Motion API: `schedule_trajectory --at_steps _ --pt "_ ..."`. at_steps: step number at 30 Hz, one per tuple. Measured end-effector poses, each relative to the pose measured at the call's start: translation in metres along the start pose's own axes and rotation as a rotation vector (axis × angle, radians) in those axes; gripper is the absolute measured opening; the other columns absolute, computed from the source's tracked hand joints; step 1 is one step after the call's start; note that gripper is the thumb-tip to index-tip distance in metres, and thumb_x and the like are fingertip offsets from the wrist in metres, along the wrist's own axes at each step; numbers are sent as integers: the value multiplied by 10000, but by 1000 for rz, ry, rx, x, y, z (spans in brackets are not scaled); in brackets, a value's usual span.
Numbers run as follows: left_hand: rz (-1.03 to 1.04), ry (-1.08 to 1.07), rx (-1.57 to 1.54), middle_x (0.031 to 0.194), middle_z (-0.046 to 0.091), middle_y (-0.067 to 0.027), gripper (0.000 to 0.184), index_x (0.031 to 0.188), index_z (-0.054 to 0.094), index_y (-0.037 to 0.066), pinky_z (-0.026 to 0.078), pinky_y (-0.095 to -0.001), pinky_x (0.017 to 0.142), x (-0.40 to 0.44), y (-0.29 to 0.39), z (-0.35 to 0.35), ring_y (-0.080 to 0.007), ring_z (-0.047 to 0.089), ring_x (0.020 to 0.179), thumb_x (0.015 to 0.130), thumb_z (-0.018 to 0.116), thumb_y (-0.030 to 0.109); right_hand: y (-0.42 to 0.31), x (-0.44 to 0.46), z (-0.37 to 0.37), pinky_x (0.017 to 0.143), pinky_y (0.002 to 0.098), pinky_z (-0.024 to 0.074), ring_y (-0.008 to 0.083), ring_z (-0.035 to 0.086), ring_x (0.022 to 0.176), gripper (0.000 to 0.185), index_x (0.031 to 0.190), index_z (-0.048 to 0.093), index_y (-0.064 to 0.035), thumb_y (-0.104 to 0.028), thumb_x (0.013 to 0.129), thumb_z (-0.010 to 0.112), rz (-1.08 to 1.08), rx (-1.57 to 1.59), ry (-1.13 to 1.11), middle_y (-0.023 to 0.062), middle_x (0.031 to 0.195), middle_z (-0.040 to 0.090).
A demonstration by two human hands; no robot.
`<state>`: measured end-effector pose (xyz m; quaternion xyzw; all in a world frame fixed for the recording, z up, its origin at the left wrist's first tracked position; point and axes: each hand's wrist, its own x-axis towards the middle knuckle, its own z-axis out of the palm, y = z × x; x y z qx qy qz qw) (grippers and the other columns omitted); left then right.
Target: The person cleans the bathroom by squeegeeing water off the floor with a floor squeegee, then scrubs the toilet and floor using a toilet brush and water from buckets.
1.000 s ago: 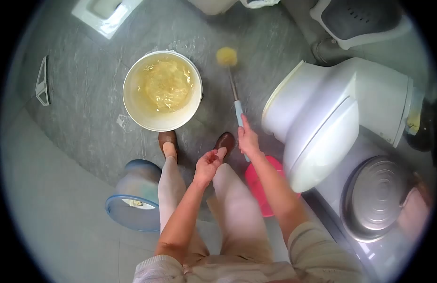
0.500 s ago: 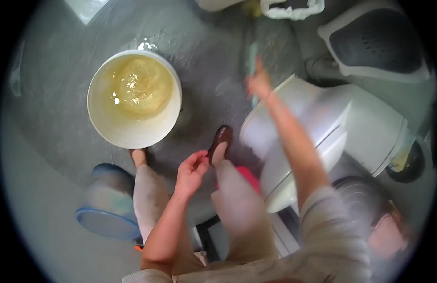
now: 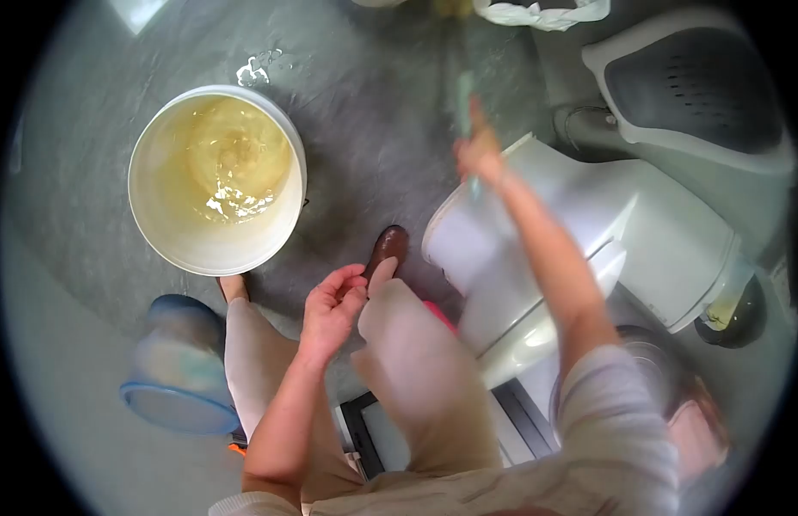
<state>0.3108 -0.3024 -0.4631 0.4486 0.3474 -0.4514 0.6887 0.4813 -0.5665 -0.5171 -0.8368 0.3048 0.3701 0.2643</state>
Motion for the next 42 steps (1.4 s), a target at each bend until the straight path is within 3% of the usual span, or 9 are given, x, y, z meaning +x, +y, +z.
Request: schedule_trajectory --at_steps 7,8,14,21,23,26,29,31,42 --pt "6 2 37 947 584 -13 306 1129 534 49 442 -236 704 -2 -16 -9 -106 563 822 824 543 60 58 83 -47 796 398 446 378 567 927 856 1407 -6 -191 -64 745 522 -163 -484 277 264 1015 563" --pt "9 14 35 944 585 -14 306 1130 533 47 441 -235 706 -2 -15 -11 -107 563 822 825 541 58 117 71 -42 769 377 449 374 581 862 887 1407 -1 -197 -33 710 523 -328 -508 362 248 912 588" --pt "36 -11 4 934 584 -16 302 1128 532 39 439 -234 709 -4 -12 -8 -107 561 820 827 539 59 104 57 -82 422 332 436 162 556 524 869 1413 12 -223 1 725 494 312 93 131 112 681 583" --pt "-2 -23 34 931 583 -18 295 1123 532 39 437 -233 710 -6 -26 7 -107 558 823 829 535 54 115 16 1 501 317 478 241 616 580 879 1410 76 -150 -14 689 560 -397 -440 253 150 747 629" --pt "47 -24 58 933 584 -18 294 1121 534 40 438 -235 708 -4 -23 6 -107 558 824 828 532 53 101 55 -38 591 341 499 280 636 694 883 1405 75 -125 -27 682 572 -294 -560 324 208 796 627" --pt "19 1 96 936 587 -16 293 1117 537 42 440 -237 703 -12 -24 -3 -108 561 816 825 534 62 60 121 -74 723 369 484 307 618 819 885 1402 55 -122 -53 689 574 37 -165 -217 258 872 604" --pt "-21 -1 73 926 588 -14 290 1111 540 40 438 -236 693 -8 -34 -5 -109 564 803 822 542 72 76 37 20 727 376 477 292 625 768 873 1402 24 -133 -48 710 550 -117 -360 194 260 860 599" --pt "-40 14 75 908 590 -12 279 1098 547 38 433 -232 682 -8 -31 -2 -107 565 792 822 546 78 110 -54 65 727 391 468 328 613 751 855 1406 -13 -214 2 742 480 -44 -192 -83 262 828 588" --pt "-21 -8 155 923 577 -14 302 1115 537 27 434 -232 684 -3 -41 -3 -103 556 798 817 537 77 92 -36 102 655 418 459 323 596 680 843 1406 3 -246 -9 745 469 -165 -248 39 222 719 576"
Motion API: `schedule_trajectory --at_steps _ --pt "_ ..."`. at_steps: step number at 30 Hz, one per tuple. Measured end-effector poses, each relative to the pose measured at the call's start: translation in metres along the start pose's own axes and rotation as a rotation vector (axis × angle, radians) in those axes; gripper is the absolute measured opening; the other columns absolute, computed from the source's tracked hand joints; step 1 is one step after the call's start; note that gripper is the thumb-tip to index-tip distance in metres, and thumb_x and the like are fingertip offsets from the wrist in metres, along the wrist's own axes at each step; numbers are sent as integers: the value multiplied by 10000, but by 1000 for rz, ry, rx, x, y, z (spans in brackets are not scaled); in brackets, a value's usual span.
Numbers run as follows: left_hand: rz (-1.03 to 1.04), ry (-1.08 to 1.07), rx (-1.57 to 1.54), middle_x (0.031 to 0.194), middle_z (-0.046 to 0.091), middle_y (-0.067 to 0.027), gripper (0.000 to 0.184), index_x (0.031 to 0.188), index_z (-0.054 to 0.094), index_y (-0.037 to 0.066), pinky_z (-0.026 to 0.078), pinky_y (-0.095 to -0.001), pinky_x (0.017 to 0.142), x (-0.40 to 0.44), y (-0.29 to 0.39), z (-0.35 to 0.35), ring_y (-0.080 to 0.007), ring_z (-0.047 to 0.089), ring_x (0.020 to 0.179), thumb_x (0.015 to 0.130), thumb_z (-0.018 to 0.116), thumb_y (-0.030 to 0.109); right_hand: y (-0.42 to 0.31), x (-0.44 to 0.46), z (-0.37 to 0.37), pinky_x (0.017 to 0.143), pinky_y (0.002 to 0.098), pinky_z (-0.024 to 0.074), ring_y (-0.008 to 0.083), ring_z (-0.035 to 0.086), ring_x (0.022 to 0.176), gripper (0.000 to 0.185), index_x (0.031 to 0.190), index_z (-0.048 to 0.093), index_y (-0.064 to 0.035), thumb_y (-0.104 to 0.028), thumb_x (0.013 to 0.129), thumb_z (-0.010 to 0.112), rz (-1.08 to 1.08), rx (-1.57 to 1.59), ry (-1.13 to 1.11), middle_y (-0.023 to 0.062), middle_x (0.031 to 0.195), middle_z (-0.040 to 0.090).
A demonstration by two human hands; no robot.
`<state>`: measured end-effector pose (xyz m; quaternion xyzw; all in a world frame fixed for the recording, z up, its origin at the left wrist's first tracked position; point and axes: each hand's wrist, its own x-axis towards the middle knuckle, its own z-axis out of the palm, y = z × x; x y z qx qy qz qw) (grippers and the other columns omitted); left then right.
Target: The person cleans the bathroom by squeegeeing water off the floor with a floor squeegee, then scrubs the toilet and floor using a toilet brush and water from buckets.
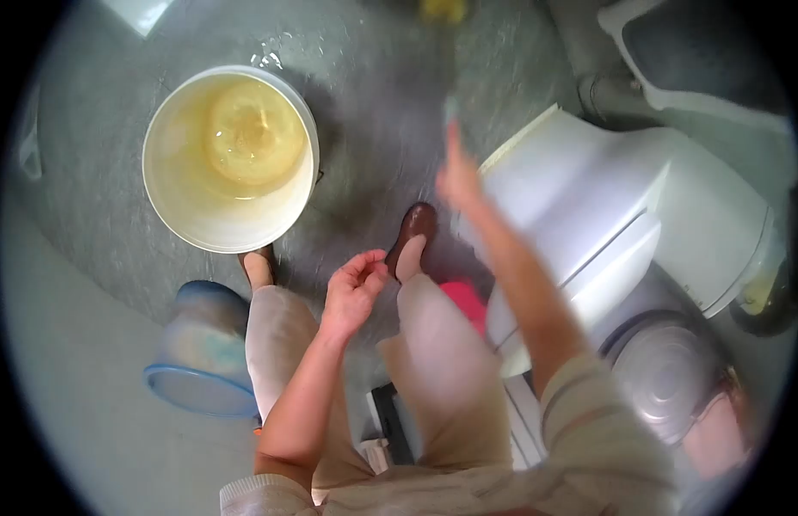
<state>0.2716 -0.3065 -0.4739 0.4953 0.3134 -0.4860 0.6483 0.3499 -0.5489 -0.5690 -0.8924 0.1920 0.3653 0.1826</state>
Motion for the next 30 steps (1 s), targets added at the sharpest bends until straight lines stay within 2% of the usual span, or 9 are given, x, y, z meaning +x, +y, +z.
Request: schedule_trajectory --at_steps 1,4,8,10,13,15,17,23,30 --pt "15 2 -1 920 577 -13 302 1114 537 28 434 -233 684 2 4 1 -103 555 796 817 535 77 -8 -50 7 658 424 457 323 596 685 832 1405 2 -260 -26 760 472 74 65 -183 232 761 579" --pt "11 -9 -12 912 576 -10 300 1113 537 30 434 -234 680 -1 4 5 -103 555 792 817 532 81 -7 -64 -7 661 421 460 325 600 702 821 1404 0 -260 -37 771 472 114 -94 -226 232 796 583" --pt "23 6 -85 907 578 -9 291 1100 544 36 434 -235 673 -3 4 -4 -101 556 792 816 546 95 -32 65 -71 680 419 468 337 605 741 845 1396 -31 -288 -34 770 477 228 183 -1 220 826 600" --pt "8 36 -119 937 576 -16 291 1092 531 32 442 -256 676 -6 5 -13 -120 567 798 813 564 110 -33 36 -33 685 426 465 347 603 744 853 1393 -41 -293 -34 768 477 146 121 -2 224 827 597" --pt "13 357 -418 913 565 -28 318 1101 516 25 452 -264 649 -3 15 -43 -132 555 751 790 555 71 -39 -52 34 687 426 461 354 598 735 877 1391 -52 -291 -43 755 498 95 -27 -152 237 838 580" --pt "39 520 -480 936 564 -47 363 1131 478 24 461 -297 648 3 12 -78 -160 568 769 786 564 93 -40 -103 52 710 431 450 372 583 715 865 1394 -20 -296 -32 751 496 53 129 -141 248 861 557" --pt "43 509 -635 923 546 -83 305 1068 495 7 468 -308 649 7 7 -121 -188 556 817 785 566 97 -28 -142 81 590 393 477 310 571 586 849 1396 15 -301 7 744 464 -42 219 3 213 869 562" --pt "56 673 -506 961 544 -141 276 1036 478 -41 503 -371 670 30 14 -180 -254 568 806 764 508 -5 -91 -229 65 327 254 390 107 438 395 820 1396 48 -312 47 748 399 427 1237 -165 105 941 560" --pt "128 601 -334 900 566 -147 240 982 461 -61 530 -407 686 26 26 -188 -281 592 758 744 435 -73 -76 -235 86 340 266 396 109 446 407 798 1402 54 -266 47 760 411 363 1556 -188 103 965 506"
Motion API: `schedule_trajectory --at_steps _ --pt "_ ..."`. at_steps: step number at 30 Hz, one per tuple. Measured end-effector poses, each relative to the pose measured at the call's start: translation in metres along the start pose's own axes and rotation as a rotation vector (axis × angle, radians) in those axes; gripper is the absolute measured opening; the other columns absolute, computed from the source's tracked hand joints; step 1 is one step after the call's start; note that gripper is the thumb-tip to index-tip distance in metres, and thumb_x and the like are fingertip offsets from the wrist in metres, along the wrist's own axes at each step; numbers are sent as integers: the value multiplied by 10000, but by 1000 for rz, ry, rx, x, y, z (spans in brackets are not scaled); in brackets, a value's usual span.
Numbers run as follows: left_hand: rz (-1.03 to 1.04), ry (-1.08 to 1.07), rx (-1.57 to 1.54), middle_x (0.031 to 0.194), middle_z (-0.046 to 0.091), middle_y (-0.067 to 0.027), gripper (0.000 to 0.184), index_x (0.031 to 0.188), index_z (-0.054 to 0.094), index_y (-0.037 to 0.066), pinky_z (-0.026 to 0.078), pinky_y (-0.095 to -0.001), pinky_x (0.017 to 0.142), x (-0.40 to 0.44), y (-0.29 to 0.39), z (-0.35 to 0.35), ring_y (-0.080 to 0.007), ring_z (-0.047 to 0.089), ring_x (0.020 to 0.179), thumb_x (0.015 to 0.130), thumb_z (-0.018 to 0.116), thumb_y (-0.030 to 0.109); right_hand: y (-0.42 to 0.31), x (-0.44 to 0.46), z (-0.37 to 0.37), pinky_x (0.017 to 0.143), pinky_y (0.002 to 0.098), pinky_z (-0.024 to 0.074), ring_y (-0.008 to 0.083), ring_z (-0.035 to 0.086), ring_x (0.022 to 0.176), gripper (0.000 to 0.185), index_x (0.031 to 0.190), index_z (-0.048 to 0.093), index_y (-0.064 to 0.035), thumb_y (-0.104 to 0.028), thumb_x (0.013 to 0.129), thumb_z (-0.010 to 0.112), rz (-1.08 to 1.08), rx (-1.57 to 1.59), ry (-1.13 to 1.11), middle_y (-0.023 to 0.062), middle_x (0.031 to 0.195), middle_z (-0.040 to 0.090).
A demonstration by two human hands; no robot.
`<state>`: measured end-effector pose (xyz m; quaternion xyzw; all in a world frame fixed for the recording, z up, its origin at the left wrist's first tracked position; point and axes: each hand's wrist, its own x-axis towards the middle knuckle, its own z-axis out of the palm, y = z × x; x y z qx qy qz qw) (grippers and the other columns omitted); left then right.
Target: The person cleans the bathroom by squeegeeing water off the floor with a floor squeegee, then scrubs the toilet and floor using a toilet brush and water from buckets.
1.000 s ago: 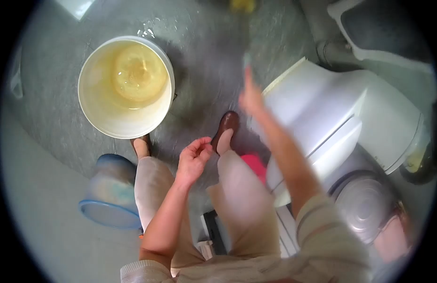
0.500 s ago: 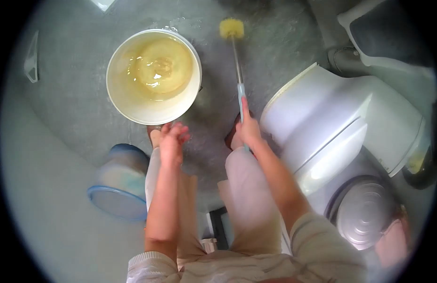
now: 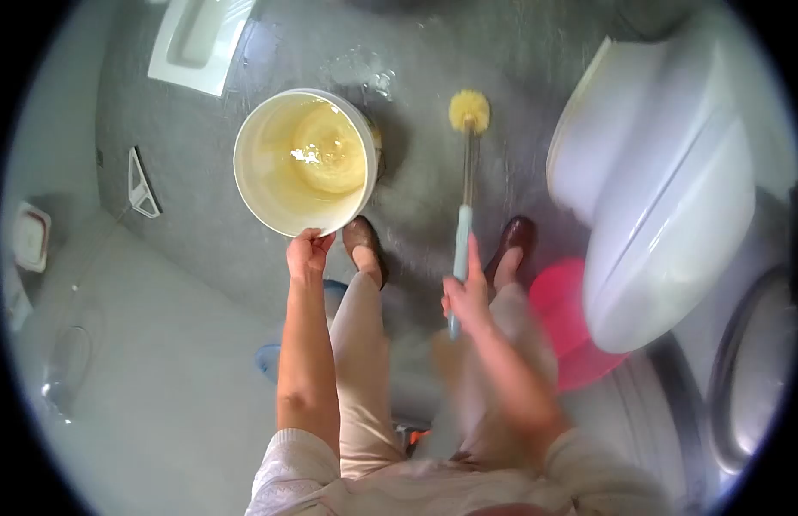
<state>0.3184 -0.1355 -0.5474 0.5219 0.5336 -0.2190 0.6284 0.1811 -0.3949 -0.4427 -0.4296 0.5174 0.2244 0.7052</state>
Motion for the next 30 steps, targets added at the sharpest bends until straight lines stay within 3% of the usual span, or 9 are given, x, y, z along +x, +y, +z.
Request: schedule_trajectory --at_steps 2,5,9,13,14,18,25,30 --pt "86 5 61 807 560 -146 148 892 476 -71 542 -386 623 -27 5 18 -270 589 703 748 456 -45 -18 -1 -8 347 264 400 108 446 408 800 1402 68 -258 49 752 421 -9 28 -9 100 930 511" --pt "112 98 96 824 546 -171 159 896 474 -79 545 -383 573 -64 17 51 -279 586 712 744 462 -31 -27 -5 -34 355 270 405 108 444 410 805 1402 69 -268 42 752 429 -69 88 -81 86 862 522" --pt "234 158 236 885 519 -212 226 932 464 -81 535 -371 537 -105 45 114 -287 563 687 736 503 25 -33 -16 -53 369 281 411 117 445 407 803 1405 76 -245 41 744 431 -60 116 -97 80 769 526" --pt "291 256 438 803 529 -202 303 919 498 -69 498 -348 437 -103 57 178 -267 541 573 703 594 121 -26 -7 -69 387 289 424 128 464 417 794 1406 97 -229 25 736 440 -143 111 -54 84 690 515" --pt "344 228 459 824 525 -238 391 947 484 -125 457 -346 414 -110 57 189 -292 550 583 644 625 79 -24 -8 -75 391 291 428 131 470 421 792 1406 102 -225 20 734 444 -180 115 -34 85 672 510" --pt "388 101 447 769 547 -225 426 929 495 -126 425 -344 363 -116 59 231 -265 539 492 640 673 131 -24 -13 -80 398 301 435 141 488 432 790 1405 107 -223 11 730 445 -86 199 -25 90 669 512" --pt "325 -17 371 795 549 -195 350 886 504 -96 428 -309 389 -130 35 240 -244 557 535 658 626 139 -15 -30 -71 388 300 424 145 488 420 805 1406 96 -215 29 721 440 -114 188 -24 76 648 498" --pt "336 -162 246 782 539 -176 298 896 499 -105 513 -317 475 -125 21 199 -239 553 568 679 569 86 13 -31 -58 371 292 406 137 474 418 816 1407 78 -228 30 726 445 -130 265 -6 60 621 485"
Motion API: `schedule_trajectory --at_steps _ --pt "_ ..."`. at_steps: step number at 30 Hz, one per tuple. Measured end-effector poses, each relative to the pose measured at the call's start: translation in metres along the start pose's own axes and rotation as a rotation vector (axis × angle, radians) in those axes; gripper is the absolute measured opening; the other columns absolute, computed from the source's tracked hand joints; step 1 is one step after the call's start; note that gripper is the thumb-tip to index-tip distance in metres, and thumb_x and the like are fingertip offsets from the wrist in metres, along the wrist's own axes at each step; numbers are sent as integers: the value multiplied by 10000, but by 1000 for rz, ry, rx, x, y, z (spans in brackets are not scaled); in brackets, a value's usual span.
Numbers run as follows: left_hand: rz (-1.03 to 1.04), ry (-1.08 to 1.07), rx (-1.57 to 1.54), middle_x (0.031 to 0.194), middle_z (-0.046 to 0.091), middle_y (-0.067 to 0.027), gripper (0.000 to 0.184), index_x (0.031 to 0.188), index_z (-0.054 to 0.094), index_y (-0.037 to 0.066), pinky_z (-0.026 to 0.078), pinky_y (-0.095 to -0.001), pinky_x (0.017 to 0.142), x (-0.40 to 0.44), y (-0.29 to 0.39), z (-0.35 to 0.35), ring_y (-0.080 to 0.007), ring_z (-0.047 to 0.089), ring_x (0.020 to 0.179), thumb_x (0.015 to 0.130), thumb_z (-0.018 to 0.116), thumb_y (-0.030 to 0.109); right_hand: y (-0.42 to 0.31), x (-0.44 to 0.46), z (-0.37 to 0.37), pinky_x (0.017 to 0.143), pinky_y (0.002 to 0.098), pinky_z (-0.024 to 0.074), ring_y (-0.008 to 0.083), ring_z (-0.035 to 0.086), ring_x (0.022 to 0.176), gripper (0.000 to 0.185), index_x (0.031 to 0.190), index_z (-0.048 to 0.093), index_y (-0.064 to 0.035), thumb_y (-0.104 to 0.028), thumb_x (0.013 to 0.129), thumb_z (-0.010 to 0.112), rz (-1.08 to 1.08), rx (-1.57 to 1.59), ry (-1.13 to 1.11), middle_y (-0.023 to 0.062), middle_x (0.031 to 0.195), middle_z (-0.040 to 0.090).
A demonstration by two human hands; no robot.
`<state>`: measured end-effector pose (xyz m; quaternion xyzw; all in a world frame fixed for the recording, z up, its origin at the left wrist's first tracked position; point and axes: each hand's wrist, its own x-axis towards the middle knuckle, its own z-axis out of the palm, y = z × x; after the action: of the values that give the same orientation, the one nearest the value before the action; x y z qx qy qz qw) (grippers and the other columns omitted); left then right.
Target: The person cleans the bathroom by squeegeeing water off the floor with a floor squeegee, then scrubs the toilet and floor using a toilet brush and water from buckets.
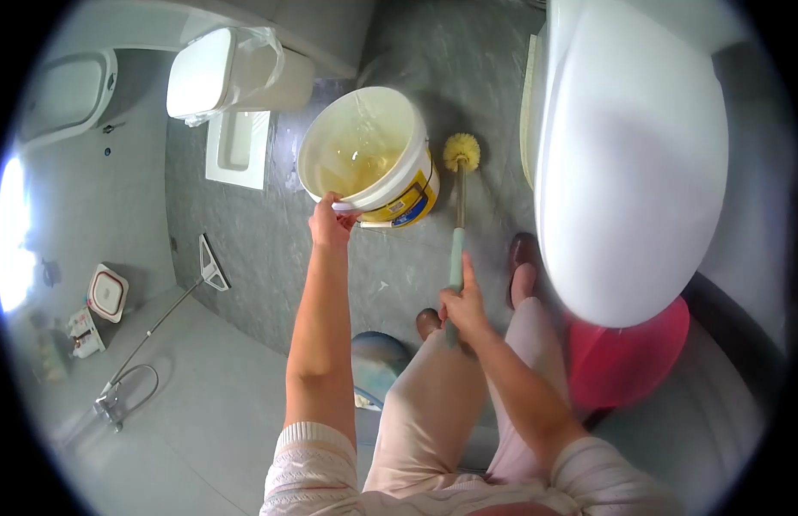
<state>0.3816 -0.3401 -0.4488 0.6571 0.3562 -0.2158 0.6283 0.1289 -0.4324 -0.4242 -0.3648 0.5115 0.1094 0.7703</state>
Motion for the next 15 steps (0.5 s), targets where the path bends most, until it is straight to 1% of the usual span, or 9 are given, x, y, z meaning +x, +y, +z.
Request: schedule_trajectory --at_steps 2,5,6,10,13,15 --pt "-13 -7 -13 789 537 -179 299 905 497 -111 521 -322 484 -1 -7 -17 -240 556 583 687 565 80 7 0 4 350 282 387 123 450 417 819 1405 93 -245 22 724 461 4 22 9 43 596 471" --pt "-32 72 16 813 536 -189 320 923 492 -124 525 -333 491 -4 -21 -43 -247 560 599 686 569 77 9 2 11 369 282 390 125 465 410 812 1407 35 -210 35 742 432 13 -2 -13 35 583 462" --pt "-43 124 28 847 537 -211 340 937 487 -133 519 -341 483 -15 -29 -61 -264 567 616 680 574 72 25 -8 12 367 280 386 122 461 411 812 1407 40 -212 36 741 433 13 11 -8 33 584 461" --pt "-73 191 73 865 540 -227 359 947 485 -134 506 -347 472 -45 -61 -118 -286 574 631 668 588 65 60 -31 8 362 270 380 114 451 415 812 1406 52 -222 34 737 434 24 32 -22 25 591 459" --pt "-106 257 157 844 542 -221 352 932 494 -132 497 -348 456 -55 -72 -146 -282 570 607 659 596 65 68 -37 7 361 270 386 114 453 419 810 1406 59 -230 26 735 435 55 -13 -31 25 614 462" --pt "-112 299 215 793 542 -202 373 900 509 -130 471 -336 433 -53 -78 -158 -254 544 563 614 631 76 67 -40 8 359 274 394 116 454 420 808 1406 63 -231 20 734 436 85 -32 -29 28 636 467"
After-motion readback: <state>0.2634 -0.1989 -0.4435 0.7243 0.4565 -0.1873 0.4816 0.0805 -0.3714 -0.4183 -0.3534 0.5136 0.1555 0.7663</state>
